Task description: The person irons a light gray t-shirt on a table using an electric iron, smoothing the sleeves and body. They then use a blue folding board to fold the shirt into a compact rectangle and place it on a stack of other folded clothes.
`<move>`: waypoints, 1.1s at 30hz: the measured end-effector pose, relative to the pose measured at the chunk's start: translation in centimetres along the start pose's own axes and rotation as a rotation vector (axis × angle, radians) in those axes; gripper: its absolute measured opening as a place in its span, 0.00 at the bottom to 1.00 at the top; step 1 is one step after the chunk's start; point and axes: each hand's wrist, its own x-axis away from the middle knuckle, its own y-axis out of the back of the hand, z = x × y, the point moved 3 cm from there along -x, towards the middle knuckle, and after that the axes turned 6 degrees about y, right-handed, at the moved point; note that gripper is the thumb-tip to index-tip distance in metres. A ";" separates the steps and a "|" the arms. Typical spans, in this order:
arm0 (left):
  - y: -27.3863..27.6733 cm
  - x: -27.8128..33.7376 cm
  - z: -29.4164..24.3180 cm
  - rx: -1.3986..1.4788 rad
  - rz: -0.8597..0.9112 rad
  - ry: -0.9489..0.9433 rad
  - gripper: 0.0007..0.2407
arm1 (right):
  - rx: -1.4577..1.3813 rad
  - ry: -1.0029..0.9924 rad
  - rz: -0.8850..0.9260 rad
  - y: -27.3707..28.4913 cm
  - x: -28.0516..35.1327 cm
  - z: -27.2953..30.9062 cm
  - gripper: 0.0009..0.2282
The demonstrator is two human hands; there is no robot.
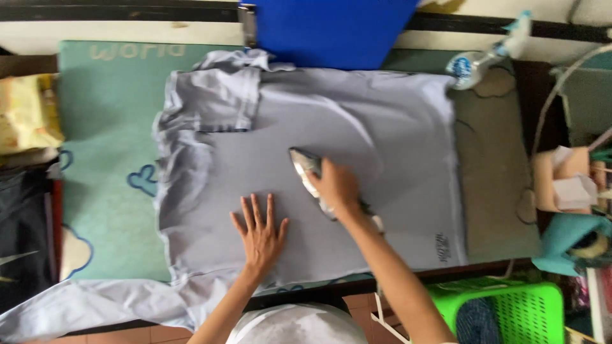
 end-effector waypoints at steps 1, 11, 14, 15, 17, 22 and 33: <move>-0.3 0.1 -1.2 0.002 0.004 -0.010 0.31 | -0.002 -0.011 -0.003 -0.1 -0.3 -1.5 0.21; -0.7 0.2 -5.4 -0.079 0.059 0.009 0.34 | 0.000 -0.416 -0.393 7.8 -3.1 -30.5 0.22; -1.0 1.2 -6.3 -0.046 0.015 -0.017 0.32 | 0.023 -0.441 -0.485 7.7 -3.7 -36.0 0.22; -1.1 2.3 -6.7 -0.046 0.017 -0.033 0.31 | 0.018 -0.432 -0.466 7.1 -3.3 -37.2 0.22; -0.7 4.6 -8.4 -0.059 0.037 -0.068 0.31 | -0.053 -0.361 -0.388 7.9 -0.5 -31.3 0.21; 0.6 8.7 -10.8 -0.120 -0.006 -0.174 0.33 | -0.020 -0.207 -0.199 0.3 4.9 -18.7 0.26; 1.8 9.6 -11.4 -0.056 0.018 -0.428 0.36 | -0.036 -0.428 -0.376 6.7 7.1 -31.3 0.21</move>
